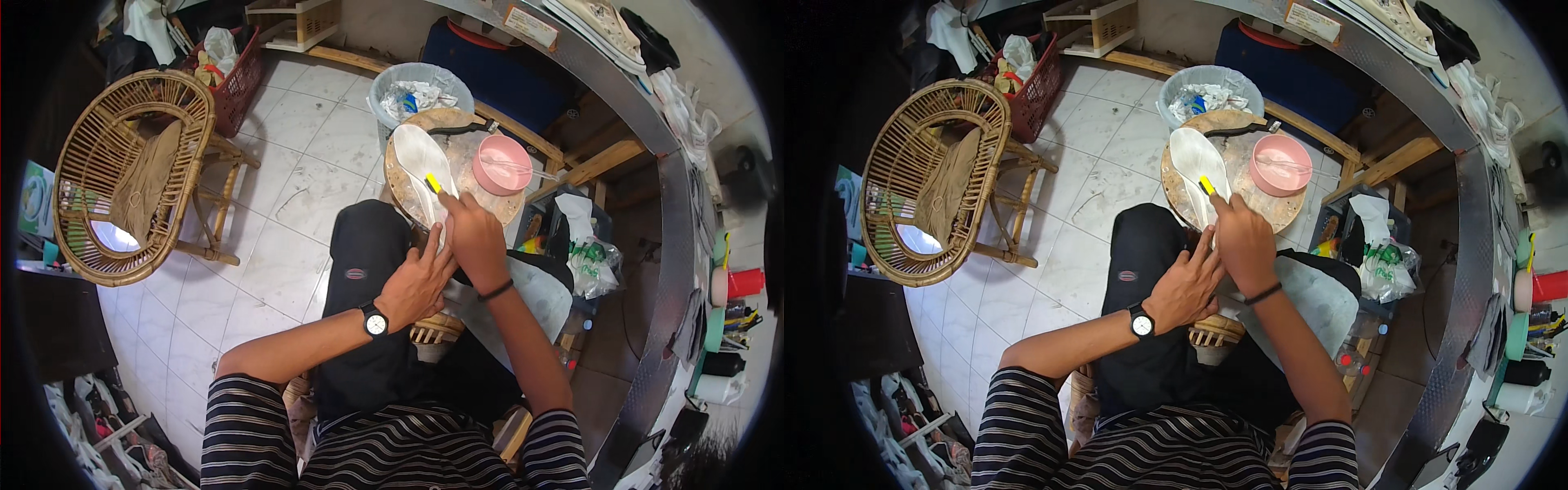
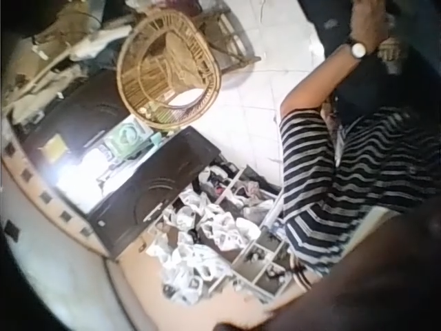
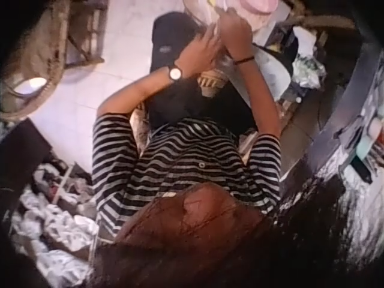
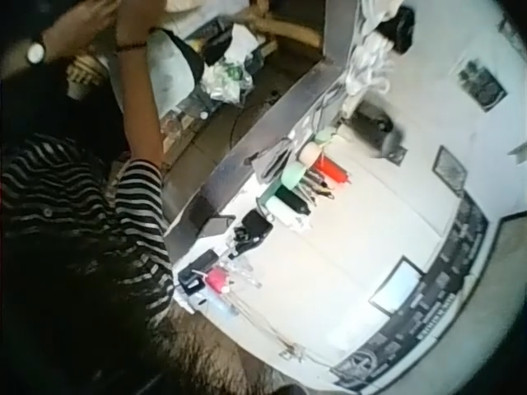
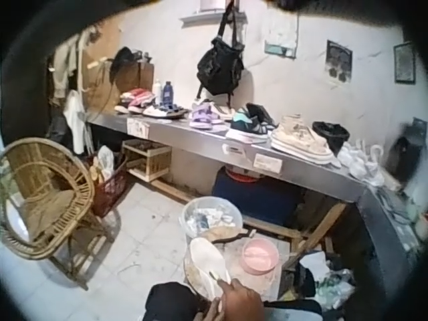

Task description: Applying glue to the surface of a white shoe sole using a brush for repair.

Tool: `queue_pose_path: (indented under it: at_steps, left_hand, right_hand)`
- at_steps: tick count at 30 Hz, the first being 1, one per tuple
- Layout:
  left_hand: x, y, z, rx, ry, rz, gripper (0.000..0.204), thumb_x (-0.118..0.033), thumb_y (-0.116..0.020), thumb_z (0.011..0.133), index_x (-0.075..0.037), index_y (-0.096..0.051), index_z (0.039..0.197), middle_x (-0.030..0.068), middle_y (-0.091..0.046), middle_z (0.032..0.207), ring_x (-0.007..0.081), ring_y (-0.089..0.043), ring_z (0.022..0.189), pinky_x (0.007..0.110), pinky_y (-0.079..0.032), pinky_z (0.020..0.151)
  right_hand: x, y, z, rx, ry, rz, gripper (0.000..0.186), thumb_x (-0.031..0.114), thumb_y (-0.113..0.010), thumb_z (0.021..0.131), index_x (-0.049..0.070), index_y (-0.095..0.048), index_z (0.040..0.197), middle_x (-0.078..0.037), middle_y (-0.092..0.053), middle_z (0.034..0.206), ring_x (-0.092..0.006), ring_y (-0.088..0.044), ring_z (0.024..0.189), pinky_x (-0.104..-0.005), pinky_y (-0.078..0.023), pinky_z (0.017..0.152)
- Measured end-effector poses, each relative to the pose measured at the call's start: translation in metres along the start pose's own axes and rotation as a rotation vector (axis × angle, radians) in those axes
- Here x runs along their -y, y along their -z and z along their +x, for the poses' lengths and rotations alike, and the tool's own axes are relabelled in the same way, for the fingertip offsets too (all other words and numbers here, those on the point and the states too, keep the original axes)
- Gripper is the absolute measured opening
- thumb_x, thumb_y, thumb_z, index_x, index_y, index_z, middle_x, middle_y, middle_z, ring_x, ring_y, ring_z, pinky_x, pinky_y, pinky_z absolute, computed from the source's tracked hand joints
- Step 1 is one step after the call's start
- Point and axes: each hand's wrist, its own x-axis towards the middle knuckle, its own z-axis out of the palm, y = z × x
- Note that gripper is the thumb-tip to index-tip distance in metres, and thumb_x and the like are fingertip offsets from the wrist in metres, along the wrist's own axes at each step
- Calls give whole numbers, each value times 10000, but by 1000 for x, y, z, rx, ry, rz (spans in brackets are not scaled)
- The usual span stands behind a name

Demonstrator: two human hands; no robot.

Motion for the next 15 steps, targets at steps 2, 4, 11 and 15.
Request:
queue_pose_path:
  at_steps: [2,4,11,15]
  left_hand:
    - [0,3,1,-4,9,-25,877,-543,-732,801,4,-527,1455,250,-456,1527,465,-357,1486,393,-508,881]
    - [0,5,3,8,1,-62,851,-540,-730,817,28,-548,1424,261,-456,1524,475,-335,1502,409,-495,915]
    - [3,7,3,24,3,-75,907,-497,-716,780,23,-480,1486,278,-459,1511,464,-413,1435,408,-438,1009]
    - [2,7,3,-3,-4,-50,895,-461,-690,764,35,-480,1479,287,-450,1521,459,-417,1434,401,-426,1018]
  right_hand:
    - [-5,-6,-1,75,-80,18,318,110,-665,886,112,-726,1198,-129,-653,939,-361,-706,787,-456,-574,699]
    - [-7,-6,-4,105,-105,62,316,107,-658,884,107,-728,1192,-137,-652,938,-365,-703,785,-459,-572,698]
    - [6,19,0,164,-122,45,267,117,-669,905,121,-743,1160,-129,-649,898,-346,-711,789,-435,-574,694]
    - [8,23,15,242,-123,-38,297,127,-673,909,119,-730,1201,-123,-667,933,-335,-724,815,-426,-584,708]
